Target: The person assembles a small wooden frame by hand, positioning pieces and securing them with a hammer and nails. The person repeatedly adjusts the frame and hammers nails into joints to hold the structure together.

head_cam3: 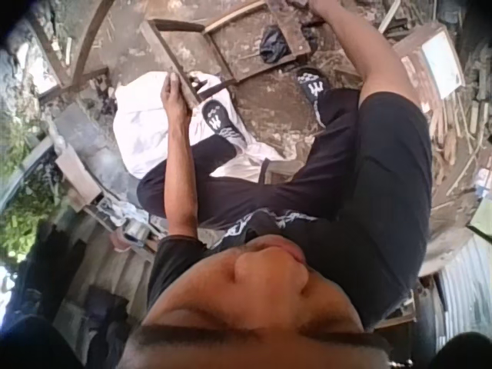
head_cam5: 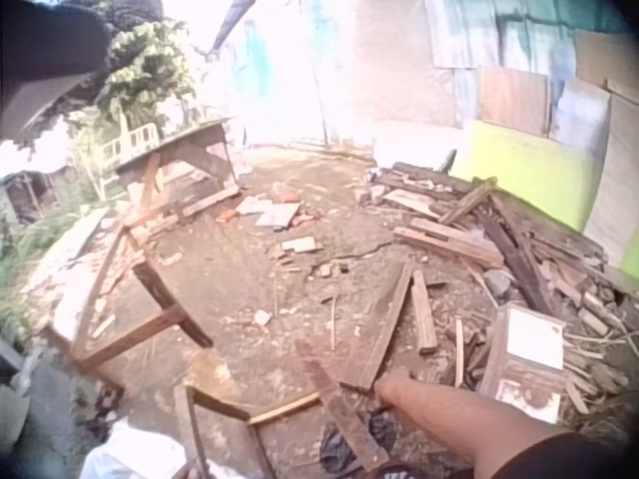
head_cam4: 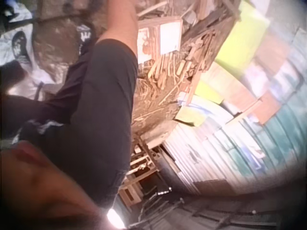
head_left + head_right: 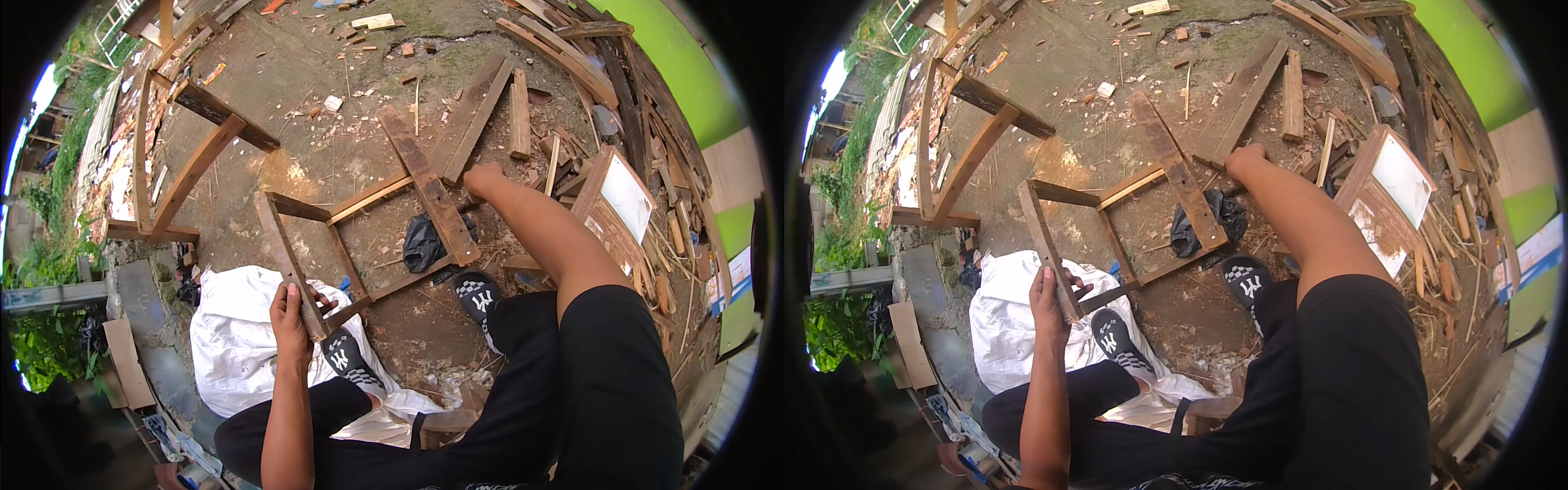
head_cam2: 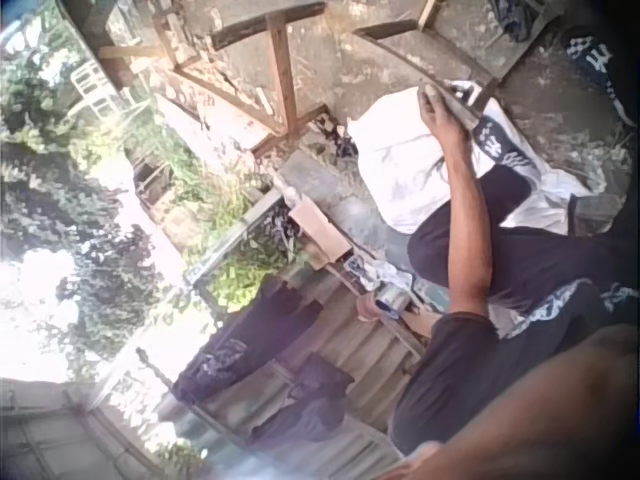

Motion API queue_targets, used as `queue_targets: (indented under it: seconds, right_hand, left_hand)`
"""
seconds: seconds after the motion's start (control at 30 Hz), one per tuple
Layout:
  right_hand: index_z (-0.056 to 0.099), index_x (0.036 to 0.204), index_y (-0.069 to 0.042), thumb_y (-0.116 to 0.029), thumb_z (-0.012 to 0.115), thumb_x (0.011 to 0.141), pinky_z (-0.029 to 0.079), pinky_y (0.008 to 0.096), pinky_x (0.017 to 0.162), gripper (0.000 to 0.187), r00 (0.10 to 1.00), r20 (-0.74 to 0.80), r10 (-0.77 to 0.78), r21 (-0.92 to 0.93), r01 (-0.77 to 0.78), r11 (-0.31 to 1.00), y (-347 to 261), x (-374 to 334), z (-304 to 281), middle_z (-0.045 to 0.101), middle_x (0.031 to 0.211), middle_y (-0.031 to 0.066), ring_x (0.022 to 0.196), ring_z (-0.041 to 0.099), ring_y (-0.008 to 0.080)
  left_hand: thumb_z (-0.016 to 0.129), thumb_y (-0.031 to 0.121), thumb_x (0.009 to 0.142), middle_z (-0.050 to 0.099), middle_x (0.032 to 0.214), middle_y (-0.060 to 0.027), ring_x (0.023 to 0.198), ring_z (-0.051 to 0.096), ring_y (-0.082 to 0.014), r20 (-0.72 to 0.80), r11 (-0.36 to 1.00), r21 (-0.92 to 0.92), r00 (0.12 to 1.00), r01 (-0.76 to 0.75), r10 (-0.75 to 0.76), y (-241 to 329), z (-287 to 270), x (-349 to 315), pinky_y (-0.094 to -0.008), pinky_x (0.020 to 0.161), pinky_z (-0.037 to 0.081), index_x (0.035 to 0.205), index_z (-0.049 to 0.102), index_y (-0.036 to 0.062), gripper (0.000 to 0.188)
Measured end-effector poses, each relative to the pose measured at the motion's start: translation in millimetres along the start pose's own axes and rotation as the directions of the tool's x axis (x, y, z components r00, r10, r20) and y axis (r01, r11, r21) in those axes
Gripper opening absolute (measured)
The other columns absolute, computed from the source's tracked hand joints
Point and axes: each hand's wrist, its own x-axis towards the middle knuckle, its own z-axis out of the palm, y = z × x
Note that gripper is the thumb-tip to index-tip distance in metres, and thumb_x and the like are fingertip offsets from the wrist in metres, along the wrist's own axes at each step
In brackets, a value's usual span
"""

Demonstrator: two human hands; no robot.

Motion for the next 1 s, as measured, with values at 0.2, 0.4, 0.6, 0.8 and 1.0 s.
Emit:
queue_targets:
  seconds: [0.2, 0.4, 0.6, 0.8, 1.0]
  right_hand:
    - [0.078, 0.121, -0.015, -0.023, 0.076, 0.084, 0.057, 0.0447, 0.095, 0.038, 1.0, 0.002, -0.025, -0.019, 0.025, 1.0, 7.8, -8.8, 17.7, 0.073, 0.13, 0.0093, 0.124, 0.067, 0.03]
    - [0.07, 0.097, 0.004, -0.028, 0.078, 0.084, 0.052, 0.045, 0.054, 0.036, 0.967, -0.225, 0.119, 0.407, -0.018, 0.913, 83.8, -68.8, -17.1, 0.071, 0.084, 0.019, 0.066, 0.069, 0.0287]
    - [0.061, 0.086, 0.002, -0.044, 0.07, 0.098, 0.035, 0.0375, 0.039, 0.049, 0.785, -0.424, 0.452, 0.829, 0.135, 0.543, 113.2, -187.8, -102.1, 0.053, 0.062, 0.0037, 0.045, 0.049, 0.0156]
    - [0.062, 0.095, -0.004, -0.039, 0.063, 0.105, 0.035, 0.0286, 0.041, 0.037, 0.354, -0.674, 0.648, 0.669, 0.665, 0.332, 61.0, -318.1, -104.9, 0.052, 0.069, -0.001, 0.049, 0.048, 0.0089]
    - [0.046, 0.134, -0.002, -0.012, 0.06, 0.103, 0.044, 0.0245, 0.044, 0.035, 0.39, -0.883, 0.262, 0.375, 0.921, -0.106, -47.9, -424.2, -43.0, 0.06, 0.094, 0.009, 0.056, 0.057, 0.0136]
  left_hand:
    - [0.057, 0.037, 0.108, 0.062, 0.091, -0.0086, 0.083, 0.068, -0.0237, 0.003, 1.0, -0.016, 1.0, -0.015, 0.015, -1.3, -8.3, -0.1, -0.0529, 0.083, 0.063, 0.108, 0.057, 0.0042, 0.033]
    - [0.06, 0.032, 0.107, 0.063, 0.09, -0.0116, 0.079, 0.069, -0.0235, 0.048, 1.0, -0.02, 0.999, -0.01, 0.011, 1.3, -4.1, 11.2, -0.0451, 0.077, 0.064, 0.109, 0.057, -0.0006, 0.033]
    - [0.064, 0.029, 0.105, 0.065, 0.086, -0.0112, 0.073, 0.07, -0.0224, 0.056, 0.989, -0.146, 0.998, -0.003, 0.011, -1.2, -1.9, 16.9, -0.0398, 0.067, 0.064, 0.114, 0.058, -0.0018, 0.033]
    - [0.065, 0.031, 0.104, 0.066, 0.092, -0.0127, 0.074, 0.071, -0.0239, 0.068, 0.997, -0.081, 0.998, 0.011, -0.005, -10.6, -7.2, 20.4, -0.04, 0.068, 0.064, 0.12, 0.057, -0.0035, 0.039]
    - [0.069, 0.039, 0.101, 0.069, 0.098, -0.0086, 0.081, 0.069, -0.0176, 0.02, 0.998, 0.058, 0.999, -0.04, 0.038, -15.5, -18.4, 28.7, -0.0344, 0.067, 0.057, 0.117, 0.066, 0.0027, 0.04]
